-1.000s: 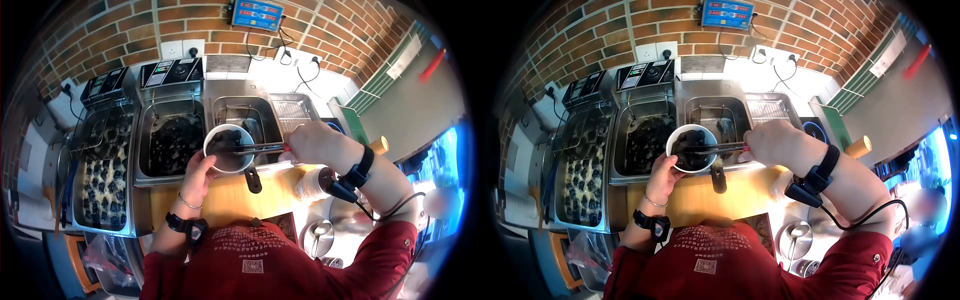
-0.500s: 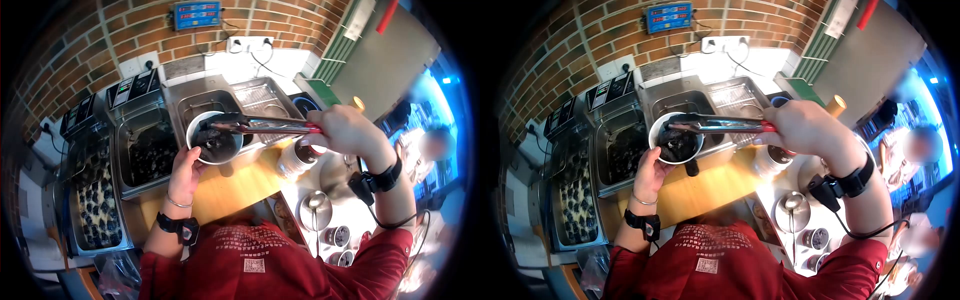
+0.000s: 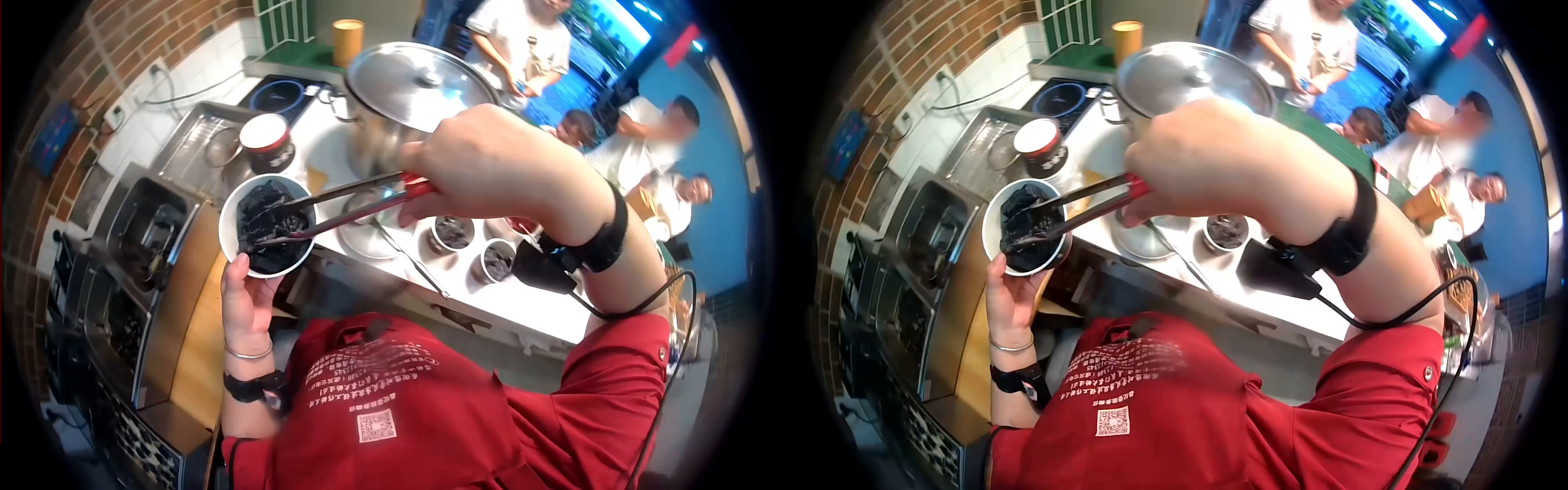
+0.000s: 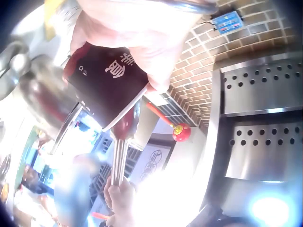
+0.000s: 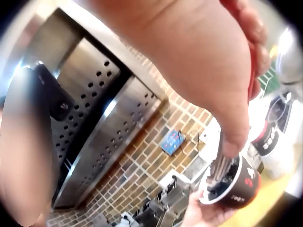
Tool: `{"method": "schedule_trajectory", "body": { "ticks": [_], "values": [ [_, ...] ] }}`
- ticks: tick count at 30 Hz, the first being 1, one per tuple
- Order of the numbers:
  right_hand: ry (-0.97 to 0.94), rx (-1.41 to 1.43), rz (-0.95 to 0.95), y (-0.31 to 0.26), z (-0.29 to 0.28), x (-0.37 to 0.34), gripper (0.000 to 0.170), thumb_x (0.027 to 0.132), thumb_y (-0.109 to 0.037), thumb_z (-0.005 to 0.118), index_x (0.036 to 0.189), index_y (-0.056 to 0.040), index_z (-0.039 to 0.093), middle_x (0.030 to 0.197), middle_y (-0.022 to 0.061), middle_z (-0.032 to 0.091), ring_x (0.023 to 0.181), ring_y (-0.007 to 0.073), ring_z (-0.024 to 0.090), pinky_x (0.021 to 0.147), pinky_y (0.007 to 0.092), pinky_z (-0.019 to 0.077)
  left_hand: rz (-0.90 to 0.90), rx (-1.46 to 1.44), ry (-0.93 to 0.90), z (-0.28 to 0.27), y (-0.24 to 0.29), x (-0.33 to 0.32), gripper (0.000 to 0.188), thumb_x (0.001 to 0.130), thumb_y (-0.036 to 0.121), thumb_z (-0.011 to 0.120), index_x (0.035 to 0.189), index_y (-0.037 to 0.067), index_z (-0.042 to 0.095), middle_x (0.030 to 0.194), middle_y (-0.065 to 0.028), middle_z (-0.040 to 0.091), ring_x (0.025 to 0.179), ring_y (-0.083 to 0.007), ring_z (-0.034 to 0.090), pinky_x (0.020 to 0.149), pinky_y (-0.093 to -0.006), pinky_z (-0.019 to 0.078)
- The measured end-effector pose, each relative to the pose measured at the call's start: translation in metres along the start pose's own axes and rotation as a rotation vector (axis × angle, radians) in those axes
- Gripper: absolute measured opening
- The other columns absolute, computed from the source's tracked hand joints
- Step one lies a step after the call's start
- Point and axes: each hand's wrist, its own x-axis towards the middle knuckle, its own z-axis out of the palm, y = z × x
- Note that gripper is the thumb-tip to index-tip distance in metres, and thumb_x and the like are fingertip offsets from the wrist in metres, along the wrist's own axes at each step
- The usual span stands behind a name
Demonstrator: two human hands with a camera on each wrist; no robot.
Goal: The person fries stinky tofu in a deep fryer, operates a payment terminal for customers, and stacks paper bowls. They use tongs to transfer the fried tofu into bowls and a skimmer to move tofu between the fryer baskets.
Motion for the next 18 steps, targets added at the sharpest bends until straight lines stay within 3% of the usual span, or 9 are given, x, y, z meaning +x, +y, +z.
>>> {"method": "schedule_trajectory", "body": {
  "ticks": [3, 4, 7, 9, 10, 12, 16, 17, 18],
  "values": [
    [-0.016, 0.108, 0.167, 0.04, 0.02, -0.084, 0.043, 0.075, -0.047, 0.073, 0.077, -0.0065, 0.058, 0.059, 0.011, 0.059, 0.062, 0.0331, 0.062, 0.055, 0.0396, 0.0469, -0.138, 0.002, -0.089, 0.032, -0.055, -0.005, 0.064, 0.084, 0.031, 0.064, 0.133, -0.001, 0.041, 0.126, -0.0159, 0.056, 0.113, -0.0291, 0.058, 0.096, -0.043, 0.0509],
    [-0.05, 0.108, 0.274, 0.049, 0.023, -0.114, 0.046, 0.079, -0.051, 0.068, 0.079, -0.0052, 0.062, 0.063, 0.013, 0.06, 0.065, 0.0334, 0.063, 0.059, 0.0415, 0.0487, -0.193, 0.009, -0.133, 0.045, -0.075, -0.008, 0.065, 0.083, 0.03, 0.066, 0.134, -0.001, 0.041, 0.126, -0.0157, 0.056, 0.113, -0.0287, 0.058, 0.096, -0.0429, 0.0507],
    [0.225, 0.411, 0.445, 0.083, 0.073, -0.213, 0.042, 0.077, -0.04, 0.074, 0.08, -0.0028, 0.055, 0.058, 0.0132, 0.051, 0.055, 0.0335, 0.051, 0.053, 0.0402, 0.0398, -0.457, -0.056, -0.414, 0.103, -0.138, -0.016, 0.067, 0.079, 0.019, 0.071, 0.134, -0.003, 0.039, 0.126, -0.0149, 0.055, 0.114, -0.026, 0.057, 0.099, -0.04, 0.0475],
    [0.274, 0.57, 0.661, 0.085, 0.099, -0.276, 0.045, 0.08, -0.04, 0.072, 0.081, 0.0001, 0.052, 0.059, 0.0109, 0.043, 0.054, 0.0236, 0.045, 0.052, 0.0353, 0.0377, -0.648, -0.109, -0.548, 0.145, -0.187, -0.029, 0.063, 0.08, 0.018, 0.069, 0.132, -0.003, 0.041, 0.123, -0.0136, 0.057, 0.114, -0.0243, 0.056, 0.101, -0.0397, 0.0456],
    [0.329, 0.769, 0.771, 0.079, 0.111, -0.3, 0.049, 0.079, -0.045, 0.071, 0.084, 0.0004, 0.053, 0.058, 0.0099, 0.04, 0.054, 0.018, 0.042, 0.052, 0.0332, 0.0371, -0.766, -0.141, -0.603, 0.162, -0.214, -0.035, 0.06, 0.081, 0.014, 0.068, 0.133, 0.002, 0.041, 0.119, -0.0103, 0.058, 0.106, -0.0203, 0.059, 0.094, -0.0346, 0.0487],
    [0.396, 0.701, 0.869, 0.072, 0.15, -0.348, 0.05, 0.077, -0.046, 0.071, 0.088, 0.0001, 0.055, 0.058, 0.0072, 0.042, 0.055, 0.0147, 0.038, 0.052, 0.0298, 0.0363, -0.935, -0.049, -0.549, 0.168, -0.3, -0.045, 0.049, 0.082, 0.013, 0.067, 0.126, 0.002, 0.047, 0.106, -0.006, 0.062, 0.093, -0.0173, 0.061, 0.084, -0.0325, 0.0515],
    [0.379, 0.792, 1.065, 0.039, 0.201, -0.397, 0.047, 0.075, -0.039, 0.075, 0.082, 0.001, 0.051, 0.058, 0.0058, 0.038, 0.056, 0.0152, 0.034, 0.05, 0.0308, 0.0333, -0.967, 0.294, -0.572, 0.197, -0.409, -0.065, 0.049, 0.081, 0.016, 0.067, 0.12, -0.001, 0.043, 0.107, -0.0127, 0.057, 0.093, -0.0189, 0.059, 0.078, -0.0333, 0.0519],
    [0.357, 0.79, 1.113, 0.03, 0.21, -0.401, 0.049, 0.076, -0.041, 0.074, 0.081, 0.0011, 0.049, 0.058, 0.0049, 0.037, 0.057, 0.0142, 0.033, 0.05, 0.0305, 0.0329, -0.982, 0.328, -0.528, 0.21, -0.414, -0.07, 0.061, 0.083, 0.015, 0.067, 0.131, -0.006, 0.036, 0.123, -0.0144, 0.052, 0.108, -0.0198, 0.051, 0.094, -0.0328, 0.0435],
    [0.356, 0.829, 1.115, 0.023, 0.212, -0.4, 0.051, 0.076, -0.044, 0.074, 0.08, 0.0003, 0.05, 0.058, 0.0033, 0.036, 0.056, 0.0122, 0.033, 0.049, 0.0296, 0.032, -0.862, 0.344, -0.57, 0.198, -0.466, -0.072, 0.057, 0.076, 0.02, 0.072, 0.118, -0.003, 0.041, 0.107, -0.0136, 0.056, 0.096, -0.0189, 0.057, 0.08, -0.0325, 0.0503]
  ]
}}
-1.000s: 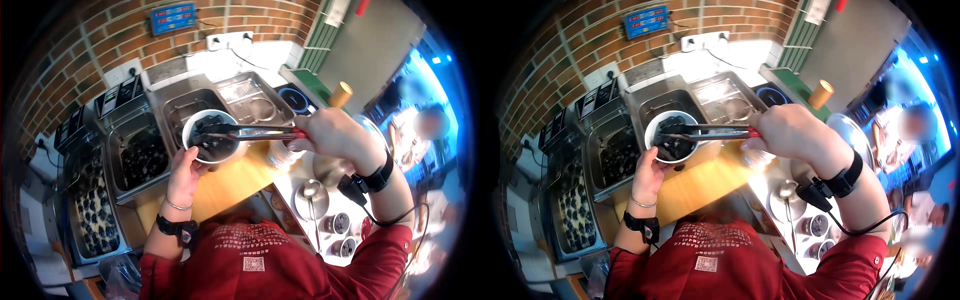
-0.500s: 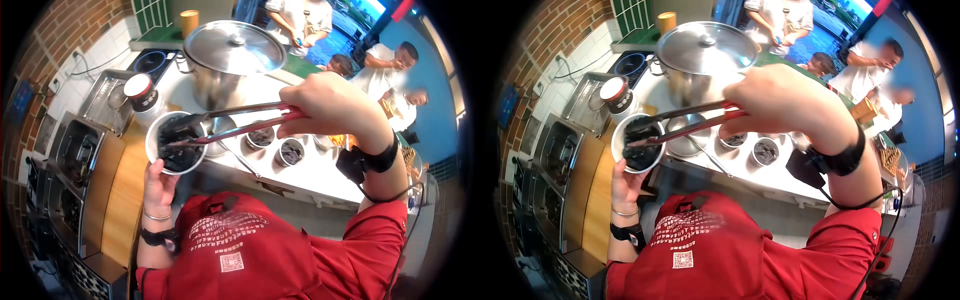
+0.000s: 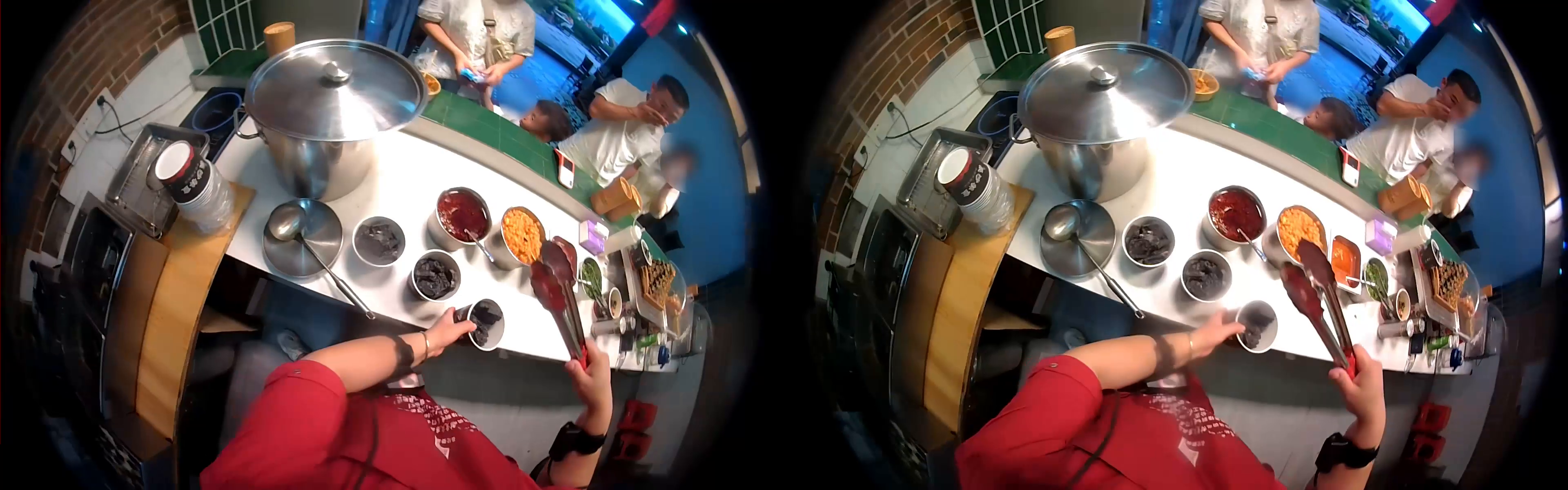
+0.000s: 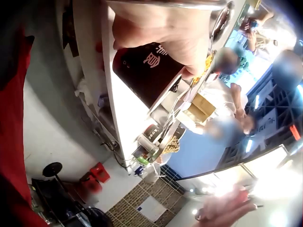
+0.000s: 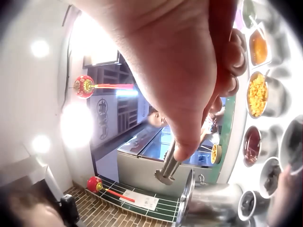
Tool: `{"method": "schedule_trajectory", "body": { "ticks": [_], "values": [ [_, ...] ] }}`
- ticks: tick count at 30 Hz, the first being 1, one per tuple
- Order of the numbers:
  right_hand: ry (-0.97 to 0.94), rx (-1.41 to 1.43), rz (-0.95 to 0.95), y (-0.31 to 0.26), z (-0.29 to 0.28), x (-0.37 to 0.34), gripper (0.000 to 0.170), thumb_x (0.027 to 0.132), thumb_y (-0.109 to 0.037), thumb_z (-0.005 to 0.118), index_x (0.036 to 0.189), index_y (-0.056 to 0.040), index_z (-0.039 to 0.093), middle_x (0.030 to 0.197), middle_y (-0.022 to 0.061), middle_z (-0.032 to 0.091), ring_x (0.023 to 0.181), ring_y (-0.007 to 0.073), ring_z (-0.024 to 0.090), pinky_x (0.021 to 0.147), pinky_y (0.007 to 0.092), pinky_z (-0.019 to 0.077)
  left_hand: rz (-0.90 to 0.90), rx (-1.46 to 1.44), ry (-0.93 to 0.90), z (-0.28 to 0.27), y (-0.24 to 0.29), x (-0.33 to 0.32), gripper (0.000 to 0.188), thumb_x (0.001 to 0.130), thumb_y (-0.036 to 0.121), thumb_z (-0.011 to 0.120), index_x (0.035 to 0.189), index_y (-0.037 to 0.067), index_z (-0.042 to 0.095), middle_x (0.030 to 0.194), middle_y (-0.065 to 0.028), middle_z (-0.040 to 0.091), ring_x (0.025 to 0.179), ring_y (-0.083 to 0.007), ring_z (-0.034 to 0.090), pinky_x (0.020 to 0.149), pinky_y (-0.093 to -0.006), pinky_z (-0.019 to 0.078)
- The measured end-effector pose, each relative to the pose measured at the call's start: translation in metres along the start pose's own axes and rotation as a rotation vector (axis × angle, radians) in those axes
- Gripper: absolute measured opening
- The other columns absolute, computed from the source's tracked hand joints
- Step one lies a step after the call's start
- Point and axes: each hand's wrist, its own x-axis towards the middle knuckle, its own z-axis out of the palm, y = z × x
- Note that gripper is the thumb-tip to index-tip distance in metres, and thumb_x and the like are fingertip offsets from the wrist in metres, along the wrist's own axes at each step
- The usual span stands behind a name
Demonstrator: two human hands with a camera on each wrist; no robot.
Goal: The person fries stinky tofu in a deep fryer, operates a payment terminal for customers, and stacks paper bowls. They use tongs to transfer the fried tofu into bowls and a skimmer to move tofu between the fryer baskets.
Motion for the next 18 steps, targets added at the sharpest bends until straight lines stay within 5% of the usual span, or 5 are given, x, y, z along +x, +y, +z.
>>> {"method": "schedule_trajectory", "body": {
  "ticks": [3, 6, 9, 13, 18],
  "values": [
    [-0.016, 0.107, 0.055, 0.029, 0.023, -0.012, 0.057, 0.077, -0.054, 0.07, 0.074, -0.0019, 0.046, 0.056, 0.0006, 0.036, 0.056, 0.0076, 0.033, 0.048, 0.0259, 0.0307, 0.108, 0.517, 0.213, -0.004, -0.039, 0.047, 0.085, 0.071, 0.046, 0.071, 0.128, -0.009, 0.039, 0.122, -0.0291, 0.053, 0.115, -0.0388, 0.053, 0.097, -0.0408, 0.0417],
    [-0.05, 0.116, 0.105, 0.031, 0.035, -0.017, 0.065, 0.074, -0.062, 0.07, 0.077, -0.0002, 0.049, 0.058, -0.0031, 0.037, 0.057, 0.0076, 0.034, 0.048, 0.0259, 0.0288, 0.232, 0.613, 0.412, 0.011, -0.035, 0.055, 0.076, 0.08, 0.041, 0.069, 0.132, -0.005, 0.037, 0.126, -0.0269, 0.05, 0.12, -0.0339, 0.049, 0.1, -0.0406, 0.0392],
    [-0.128, 0.115, 0.099, 0.029, 0.048, -0.013, 0.067, 0.076, -0.068, 0.063, 0.081, -0.0028, 0.05, 0.062, -0.0059, 0.036, 0.057, 0.0048, 0.034, 0.048, 0.0244, 0.0255, 0.294, 0.554, 0.286, 0.007, -0.012, 0.05, 0.065, 0.087, 0.043, 0.061, 0.128, -0.003, 0.043, 0.121, -0.0262, 0.055, 0.115, -0.0377, 0.053, 0.099, -0.0432, 0.0403],
    [-0.117, 0.069, -0.023, -0.007, 0.056, 0.015, 0.066, 0.078, -0.067, 0.062, 0.08, -0.0025, 0.049, 0.062, -0.0051, 0.037, 0.058, 0.0058, 0.034, 0.049, 0.025, 0.0251, 0.211, 0.388, -0.315, -0.033, 0.094, -0.043, 0.035, 0.084, 0.021, 0.07, 0.107, -0.002, 0.056, 0.078, -0.0066, 0.066, 0.073, -0.0123, 0.064, 0.065, -0.0259, 0.0495],
    [-0.154, 0.273, -0.046, -0.05, 0.096, 0.064, 0.064, 0.074, -0.061, 0.071, 0.079, -0.0005, 0.05, 0.058, -0.0028, 0.038, 0.057, 0.0075, 0.034, 0.049, 0.0251, 0.0291, 1.192, 1.047, 0.906, -0.175, 0.294, -0.19, 0.025, 0.073, 0.011, 0.07, 0.096, 0.005, 0.061, 0.085, -0.0088, 0.058, 0.076, -0.0251, 0.059, 0.069, -0.0346, 0.0487]
  ]
}}
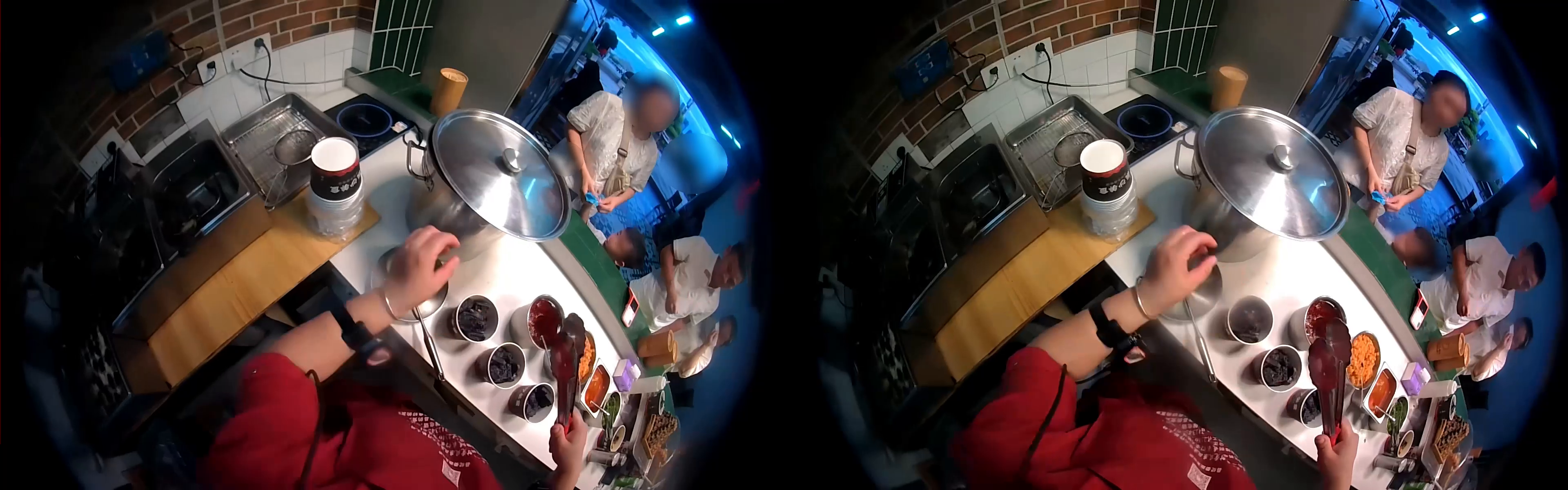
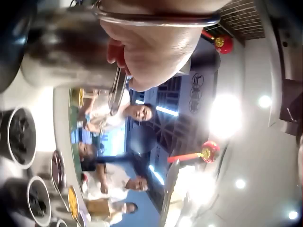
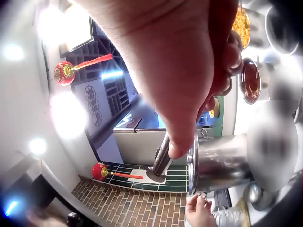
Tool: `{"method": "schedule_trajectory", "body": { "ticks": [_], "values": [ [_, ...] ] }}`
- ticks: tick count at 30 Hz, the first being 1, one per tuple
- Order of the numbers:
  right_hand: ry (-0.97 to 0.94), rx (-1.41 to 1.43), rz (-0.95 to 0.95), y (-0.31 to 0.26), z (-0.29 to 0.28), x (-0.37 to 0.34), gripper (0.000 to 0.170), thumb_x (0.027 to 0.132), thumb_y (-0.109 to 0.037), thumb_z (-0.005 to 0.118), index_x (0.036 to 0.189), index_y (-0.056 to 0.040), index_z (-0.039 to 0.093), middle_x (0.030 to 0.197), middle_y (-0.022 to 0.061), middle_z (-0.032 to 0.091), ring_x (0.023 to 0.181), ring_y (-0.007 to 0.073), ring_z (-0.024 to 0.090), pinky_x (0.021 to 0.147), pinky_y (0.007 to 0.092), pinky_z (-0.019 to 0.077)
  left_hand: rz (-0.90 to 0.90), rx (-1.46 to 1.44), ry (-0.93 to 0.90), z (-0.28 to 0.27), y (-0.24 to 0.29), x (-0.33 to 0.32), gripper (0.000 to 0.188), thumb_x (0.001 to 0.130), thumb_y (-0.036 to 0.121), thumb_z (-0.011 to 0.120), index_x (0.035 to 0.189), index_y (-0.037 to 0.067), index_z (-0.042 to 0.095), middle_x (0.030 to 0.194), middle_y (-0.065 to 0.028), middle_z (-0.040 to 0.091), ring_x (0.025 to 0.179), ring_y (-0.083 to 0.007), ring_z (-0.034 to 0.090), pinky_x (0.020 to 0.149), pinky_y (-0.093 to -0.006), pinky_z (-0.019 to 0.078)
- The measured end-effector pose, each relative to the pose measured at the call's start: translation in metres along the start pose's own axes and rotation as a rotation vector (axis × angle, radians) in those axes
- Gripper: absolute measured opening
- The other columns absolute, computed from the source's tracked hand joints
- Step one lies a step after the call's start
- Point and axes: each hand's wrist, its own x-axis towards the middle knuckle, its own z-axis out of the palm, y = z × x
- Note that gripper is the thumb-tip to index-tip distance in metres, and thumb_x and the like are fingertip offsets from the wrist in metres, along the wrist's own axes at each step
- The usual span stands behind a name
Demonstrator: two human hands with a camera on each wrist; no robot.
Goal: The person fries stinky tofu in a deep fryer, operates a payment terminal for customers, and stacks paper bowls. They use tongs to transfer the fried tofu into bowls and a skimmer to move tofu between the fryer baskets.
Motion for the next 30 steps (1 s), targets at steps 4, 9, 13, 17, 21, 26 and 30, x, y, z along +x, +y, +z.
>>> {"method": "schedule_trajectory", "body": {
  "ticks": [4, 9, 13, 17, 21, 26, 30],
  "values": [
    [-0.175, 0.074, -0.145, -0.075, 0.063, 0.049, 0.057, 0.075, -0.051, 0.075, 0.086, 0.0004, 0.054, 0.062, -0.0021, 0.047, 0.061, 0.0074, 0.042, 0.054, 0.0252, 0.036, -0.005, 0.66, 0.261, -0.112, -0.093, 0.056, 0.029, 0.07, 0.013, 0.074, 0.095, 0.007, 0.06, 0.098, -0.0096, 0.054, 0.101, -0.0337, 0.048, 0.09, -0.0428, 0.0408],
    [-0.203, -0.056, -0.376, -0.141, 0.128, 0.093, 0.054, 0.073, -0.046, 0.077, 0.084, 0.0003, 0.053, 0.058, 0.0026, 0.05, 0.056, 0.0108, 0.045, 0.052, 0.027, 0.0401, 0.076, 0.635, -0.073, -0.166, -0.141, 0.087, 0.017, 0.073, 0.01, 0.07, 0.083, 0.007, 0.056, 0.095, -0.0086, 0.057, 0.098, -0.0322, 0.053, 0.088, -0.0445, 0.0403],
    [-0.232, -0.05, -0.284, -0.181, 0.155, 0.104, 0.054, 0.074, -0.047, 0.077, 0.087, 0.0005, 0.054, 0.06, 0.0029, 0.05, 0.059, 0.011, 0.046, 0.055, 0.0277, 0.0418, 0.138, 0.434, -0.104, -0.184, -0.119, 0.107, 0.015, 0.076, 0.007, 0.067, 0.087, 0.005, 0.057, 0.097, -0.0104, 0.062, 0.094, -0.0313, 0.057, 0.095, -0.0429, 0.0389],
    [-0.216, -0.041, -0.349, -0.208, 0.182, 0.118, 0.056, 0.073, -0.048, 0.077, 0.09, 0.0003, 0.055, 0.065, 0.004, 0.05, 0.063, 0.0107, 0.045, 0.057, 0.0273, 0.041, 0.161, 0.322, -0.132, -0.212, -0.111, 0.126, 0.02, 0.077, 0.006, 0.065, 0.095, 0.006, 0.057, 0.096, -0.0078, 0.063, 0.093, -0.0293, 0.059, 0.095, -0.0469, 0.0387],
    [-0.177, 0.082, -0.357, -0.229, 0.209, 0.137, 0.068, 0.071, -0.06, 0.074, 0.095, 0.0006, 0.055, 0.067, -0.0008, 0.047, 0.064, 0.0093, 0.04, 0.057, 0.0248, 0.0378, 0.121, -0.052, 0.145, -0.258, -0.089, 0.139, 0.012, 0.086, 0.006, 0.061, 0.094, 0.003, 0.052, 0.099, -0.0086, 0.061, 0.09, -0.0206, 0.06, 0.089, -0.0353, 0.045],
    [-0.295, 0.52, -0.442, -0.29, 0.278, 0.174, 0.083, 0.065, -0.055, 0.082, 0.118, -0.0001, 0.049, 0.078, -0.0032, 0.053, 0.063, 0.0041, 0.049, 0.054, 0.017, 0.037, -0.606, -1.165, 0.211, -0.287, -0.057, 0.078, 0.016, 0.097, 0.021, 0.055, 0.096, 0.006, 0.052, 0.088, 0.0, 0.055, 0.078, -0.0075, 0.054, 0.071, -0.0218, 0.0467],
    [-0.426, 0.427, -0.496, -0.374, 0.345, 0.166, 0.029, 0.078, -0.003, 0.063, 0.105, -0.0013, 0.053, 0.081, -0.0021, 0.057, 0.068, 0.005, 0.052, 0.06, 0.0214, 0.0434, -0.815, -1.216, 0.298, -0.291, -0.06, 0.001, 0.015, 0.099, 0.022, 0.05, 0.101, 0.008, 0.053, 0.091, 0.0019, 0.054, 0.083, -0.0056, 0.052, 0.075, -0.0201, 0.0451]
  ]
}}
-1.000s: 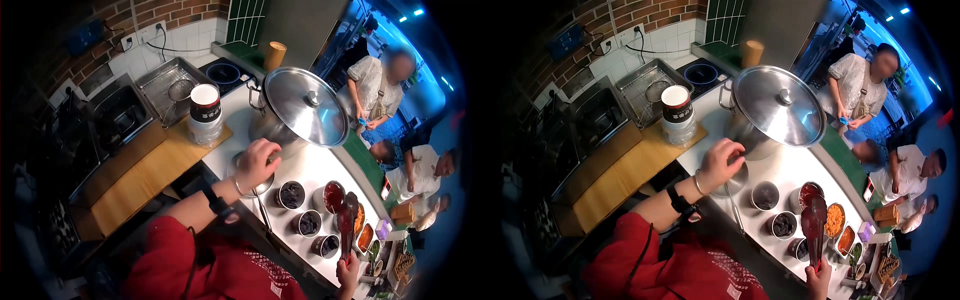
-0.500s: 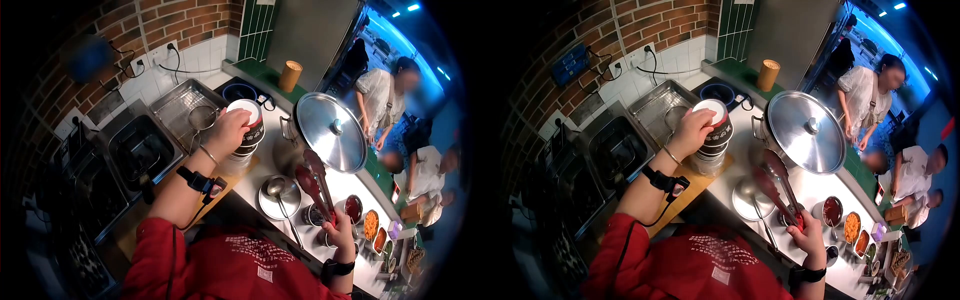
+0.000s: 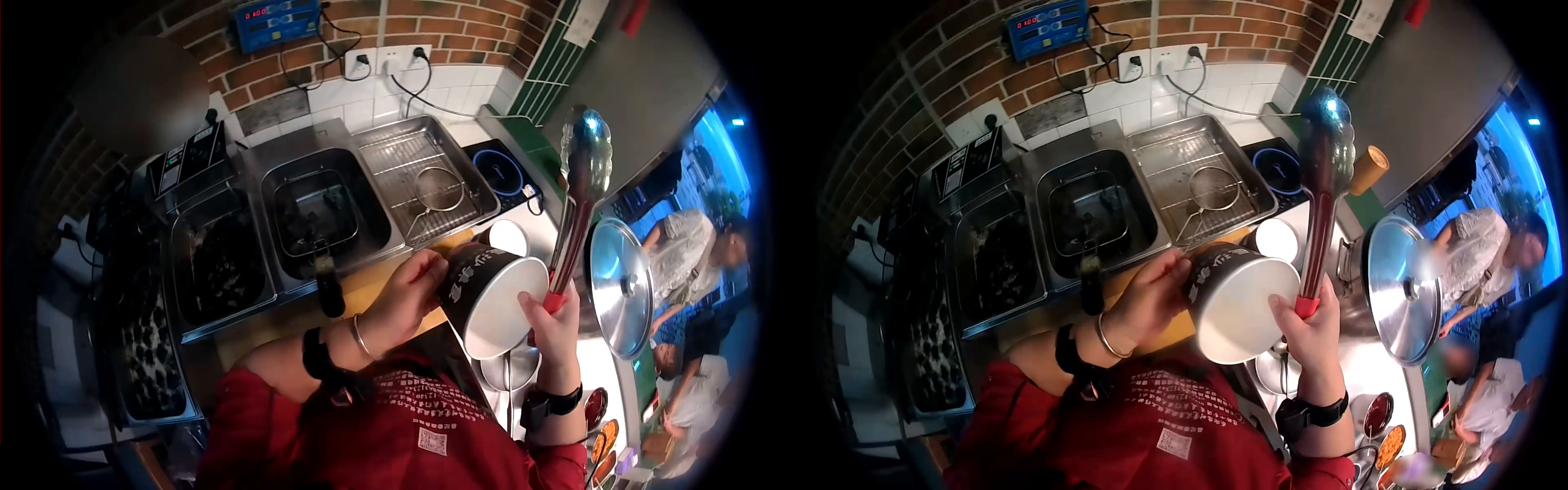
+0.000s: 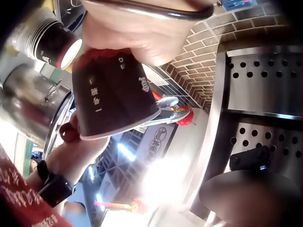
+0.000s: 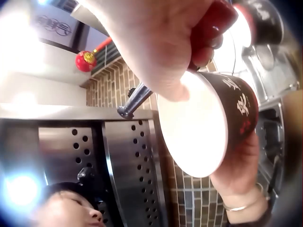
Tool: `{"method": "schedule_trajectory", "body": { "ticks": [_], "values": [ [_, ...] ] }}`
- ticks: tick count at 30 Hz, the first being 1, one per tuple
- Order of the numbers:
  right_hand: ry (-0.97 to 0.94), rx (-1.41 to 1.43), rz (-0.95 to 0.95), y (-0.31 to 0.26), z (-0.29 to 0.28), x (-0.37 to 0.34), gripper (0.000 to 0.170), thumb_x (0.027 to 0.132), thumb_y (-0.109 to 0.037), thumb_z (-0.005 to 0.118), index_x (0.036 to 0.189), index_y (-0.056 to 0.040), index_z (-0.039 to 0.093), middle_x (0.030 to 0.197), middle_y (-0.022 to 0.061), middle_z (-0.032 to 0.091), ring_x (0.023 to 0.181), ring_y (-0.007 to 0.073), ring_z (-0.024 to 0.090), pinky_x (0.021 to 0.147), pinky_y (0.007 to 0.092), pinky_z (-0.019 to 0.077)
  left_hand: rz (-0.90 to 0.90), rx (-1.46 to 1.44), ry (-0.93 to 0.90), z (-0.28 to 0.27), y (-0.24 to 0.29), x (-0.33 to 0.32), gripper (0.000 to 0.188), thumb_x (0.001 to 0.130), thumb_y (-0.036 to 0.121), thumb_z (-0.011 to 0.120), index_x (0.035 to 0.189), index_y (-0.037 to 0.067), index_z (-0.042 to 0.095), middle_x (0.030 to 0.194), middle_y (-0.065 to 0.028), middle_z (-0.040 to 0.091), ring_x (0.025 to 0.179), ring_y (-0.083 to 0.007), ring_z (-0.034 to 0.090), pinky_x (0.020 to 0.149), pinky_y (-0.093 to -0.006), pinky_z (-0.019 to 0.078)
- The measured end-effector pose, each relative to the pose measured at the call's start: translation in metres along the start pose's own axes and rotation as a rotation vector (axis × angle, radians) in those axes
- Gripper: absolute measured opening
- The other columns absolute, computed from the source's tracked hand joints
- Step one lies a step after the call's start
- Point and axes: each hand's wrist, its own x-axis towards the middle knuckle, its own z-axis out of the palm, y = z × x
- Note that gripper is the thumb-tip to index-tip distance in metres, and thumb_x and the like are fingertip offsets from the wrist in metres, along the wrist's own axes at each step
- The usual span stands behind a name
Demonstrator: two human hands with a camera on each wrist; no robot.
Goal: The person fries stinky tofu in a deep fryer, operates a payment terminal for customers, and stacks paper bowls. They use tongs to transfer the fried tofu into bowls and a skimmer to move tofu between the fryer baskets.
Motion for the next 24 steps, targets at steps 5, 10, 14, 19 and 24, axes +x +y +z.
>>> {"method": "schedule_trajectory", "body": {
  "ticks": [5, 10, 14, 19, 24],
  "values": [
    [-0.373, -0.278, -0.114, -0.023, 0.073, 0.039, 0.021, 0.081, -0.003, 0.06, 0.101, -0.0006, 0.052, 0.073, 0.0037, 0.056, 0.068, 0.008, 0.049, 0.061, 0.0245, 0.0434, 0.532, 0.524, -0.109, -0.043, 0.035, -0.054, 0.108, 0.065, 0.026, 0.088, 0.147, 0.009, 0.018, 0.144, -0.0131, 0.033, 0.132, -0.0235, 0.037, 0.106, -0.0384, 0.0369],
    [-0.772, -0.554, -0.267, -0.029, 0.117, 0.119, 0.053, 0.082, -0.049, 0.069, 0.099, -0.0009, 0.054, 0.075, 0.0151, 0.061, 0.073, 0.0276, 0.063, 0.066, 0.0368, 0.0481, 0.444, 0.375, 0.21, -0.088, 0.054, -0.113, 0.076, 0.076, 0.026, 0.07, 0.138, -0.001, 0.034, 0.13, -0.0108, 0.051, 0.119, -0.0204, 0.049, 0.102, -0.036, 0.0394],
    [-0.885, -1.36, -0.6, -0.023, 0.177, 0.176, 0.055, 0.082, -0.057, 0.061, 0.101, -0.0059, 0.058, 0.085, 0.0166, 0.067, 0.082, 0.0331, 0.066, 0.071, 0.0437, 0.052, 0.503, 0.208, 0.571, -0.126, 0.035, -0.178, 0.078, 0.081, 0.033, 0.066, 0.142, -0.001, 0.029, 0.137, -0.0158, 0.045, 0.126, -0.0278, 0.046, 0.105, -0.0408, 0.04],
    [-1.127, -1.581, -0.844, -0.013, 0.257, 0.194, 0.058, 0.08, -0.061, 0.059, 0.095, -0.0053, 0.064, 0.082, 0.0089, 0.069, 0.081, 0.0267, 0.068, 0.068, 0.0392, 0.0541, 0.576, 0.091, 0.771, -0.14, 0.012, -0.206, 0.078, 0.081, 0.034, 0.069, 0.14, -0.001, 0.032, 0.136, -0.014, 0.046, 0.126, -0.0255, 0.045, 0.105, -0.038, 0.0369],
    [-1.252, -1.612, -0.852, -0.009, 0.307, 0.194, 0.057, 0.081, -0.061, 0.059, 0.088, -0.0058, 0.07, 0.085, 0.0081, 0.07, 0.085, 0.0269, 0.069, 0.07, 0.0382, 0.0542, 0.585, 0.003, 0.817, -0.135, 0.005, -0.203, 0.077, 0.08, 0.032, 0.069, 0.139, -0.001, 0.033, 0.134, -0.0144, 0.047, 0.125, -0.0252, 0.046, 0.103, -0.0376, 0.0399]
  ]
}}
